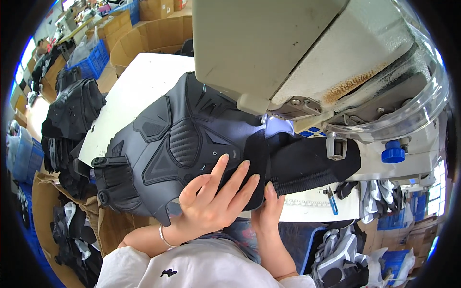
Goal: Stitching and assembling components of a black protective garment using an industrial sewing machine.
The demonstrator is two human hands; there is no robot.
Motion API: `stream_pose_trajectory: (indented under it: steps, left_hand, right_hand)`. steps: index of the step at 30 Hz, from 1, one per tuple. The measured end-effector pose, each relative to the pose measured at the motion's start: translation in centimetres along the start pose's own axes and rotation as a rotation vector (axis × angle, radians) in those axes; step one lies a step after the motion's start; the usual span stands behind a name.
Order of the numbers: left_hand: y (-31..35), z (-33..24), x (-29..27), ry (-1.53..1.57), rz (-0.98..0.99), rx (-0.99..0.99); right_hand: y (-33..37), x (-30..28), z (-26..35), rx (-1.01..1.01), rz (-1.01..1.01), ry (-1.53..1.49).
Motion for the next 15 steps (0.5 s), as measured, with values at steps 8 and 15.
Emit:
stream_pose_trajectory:
  steps: [8,15]
  left_hand:
    - [-0.4,-0.5,0.1,-0.015,0.021,0.011]
    - [-1.2,-0.7,0.2,-0.020,0.032,0.002]
  right_hand:
    - [-0.6,-0.2,0.5,0.015,-0.019,0.023]
    - [-1.1,0.4,0.7,0.005,-0.019,0.062]
Point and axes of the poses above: each hand's wrist, its own y-axis away from the middle knuckle, its own x-axis out of the palm, z = x × y, the point moved 5 cm from there along -y, towards the middle knuckle, and after that the axes turned 4 degrees about x, right-handed, at the moved point
